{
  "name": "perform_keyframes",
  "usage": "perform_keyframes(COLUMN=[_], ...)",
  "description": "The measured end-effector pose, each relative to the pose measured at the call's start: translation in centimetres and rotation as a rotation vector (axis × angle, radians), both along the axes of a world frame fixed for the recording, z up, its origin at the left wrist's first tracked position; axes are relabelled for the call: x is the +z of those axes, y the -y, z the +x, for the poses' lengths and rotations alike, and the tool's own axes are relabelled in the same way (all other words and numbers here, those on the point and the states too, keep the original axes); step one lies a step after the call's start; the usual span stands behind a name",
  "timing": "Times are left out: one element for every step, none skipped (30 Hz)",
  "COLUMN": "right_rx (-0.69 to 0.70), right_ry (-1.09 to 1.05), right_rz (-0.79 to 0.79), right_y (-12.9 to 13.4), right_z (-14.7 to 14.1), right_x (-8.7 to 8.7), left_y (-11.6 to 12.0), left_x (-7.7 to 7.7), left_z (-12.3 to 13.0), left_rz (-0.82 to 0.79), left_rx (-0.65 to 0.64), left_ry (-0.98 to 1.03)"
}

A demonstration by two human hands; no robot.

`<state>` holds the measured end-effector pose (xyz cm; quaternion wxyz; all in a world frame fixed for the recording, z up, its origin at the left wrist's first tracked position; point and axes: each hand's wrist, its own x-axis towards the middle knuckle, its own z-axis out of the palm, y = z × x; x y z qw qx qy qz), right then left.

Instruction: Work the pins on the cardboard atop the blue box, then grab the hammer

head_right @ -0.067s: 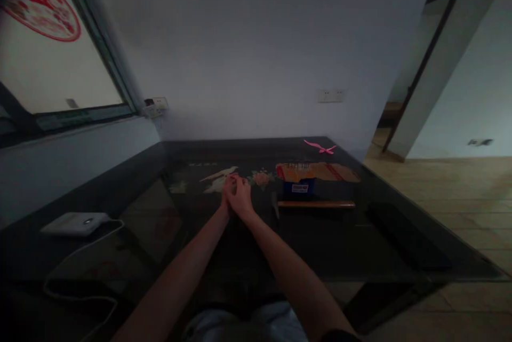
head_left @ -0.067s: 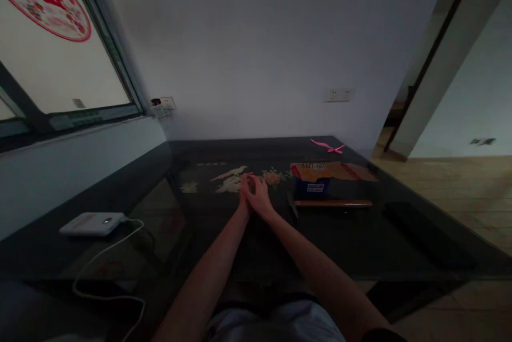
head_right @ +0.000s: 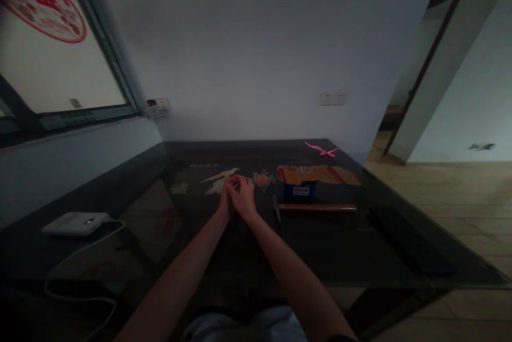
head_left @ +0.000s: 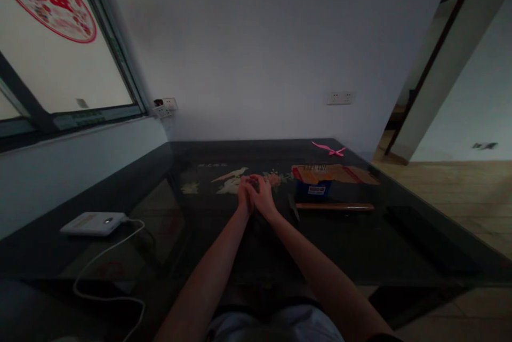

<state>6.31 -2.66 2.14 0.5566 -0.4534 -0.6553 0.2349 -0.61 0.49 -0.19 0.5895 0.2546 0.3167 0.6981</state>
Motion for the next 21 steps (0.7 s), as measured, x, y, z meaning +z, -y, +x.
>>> perform_keyframes(right_rx=[-0.006, -0.009, -0.007, -0.005, -0.002, 0.000, 0.001, 0.001, -0.010, -0.031, -0.056, -0.081, -0.110, -0.137, -0.180, -0.242, -0.287, -0.328, -0.369, -0.414, -0.454], right_ry=[-0.015, -0.030, -0.042, -0.052, -0.057, -0.057, -0.052, -0.043, -0.032, -0.017, 0.000, 0.019, 0.040, 0.063, 0.108, 0.154, 0.186, 0.221, 0.256, 0.293, 0.333], right_rz=[0.012, 0.020, 0.025, 0.026, 0.025, 0.021, 0.014, 0.002, -0.013, -0.029, -0.045, -0.059, -0.072, -0.089, -0.110, -0.133, -0.150, -0.165, -0.176, -0.184, -0.191], right_y=[0.0, 0.0, 0.1, 0.4, 0.7, 1.1, 1.7, 2.4, 3.0, 3.7, 4.4, 4.9, 5.5, 5.9, 6.2, 6.5, 6.7, 6.7, 6.6, 6.3, 5.9], right_z=[0.4, 0.9, 1.4, 2.1, 2.9, 3.9, 5.0, 6.2, 7.6, 9.2, 10.9, 12.7, 14.6, 16.5, 18.3, 20.1, 21.8, 23.3, 24.7, 25.8, 26.7], right_x=[0.4, 0.9, 1.2, 1.5, 1.8, 1.9, 2.0, 2.0, 2.0, 1.8, 1.6, 1.4, 1.0, 0.6, 0.2, -0.3, -0.8, -1.2, -1.5, -1.8, -2.1], left_y=[-0.2, -0.3, -0.3, -0.4, -0.4, -0.4, -0.4, -0.4, -0.4, -0.4, -0.3, -0.3, -0.2, -0.1, -0.1, 0.0, 0.0, 0.1, 0.1, 0.1, 0.1], left_x=[-0.1, -0.1, -0.1, -0.1, 0.0, 0.1, 0.2, 0.3, 0.5, 0.6, 0.8, 0.9, 0.9, 1.0, 1.0, 1.0, 1.0, 1.0, 0.9, 0.9, 0.8], left_z=[-0.3, -0.5, -0.6, -0.7, -0.8, -0.8, -0.7, -0.7, -0.6, -0.6, -0.6, -0.5, -0.5, -0.5, -0.5, -0.4, -0.3, -0.2, -0.1, 0.0, 0.1], left_rz=[-0.010, -0.025, -0.044, -0.065, -0.085, -0.101, -0.107, -0.106, -0.103, -0.096, -0.090, -0.087, -0.086, -0.088, -0.090, -0.092, -0.094, -0.092, -0.088, -0.082, -0.078], left_rx=[0.010, 0.018, 0.013, -0.006, -0.037, -0.073, -0.105, -0.131, -0.151, -0.168, -0.180, -0.193, -0.206, -0.218, -0.226, -0.231, -0.237, -0.240, -0.241, -0.242, -0.240], left_ry=[0.026, 0.059, 0.086, 0.110, 0.131, 0.148, 0.157, 0.164, 0.167, 0.168, 0.167, 0.161, 0.154, 0.145, 0.135, 0.124, 0.114, 0.107, 0.101, 0.094, 0.085])
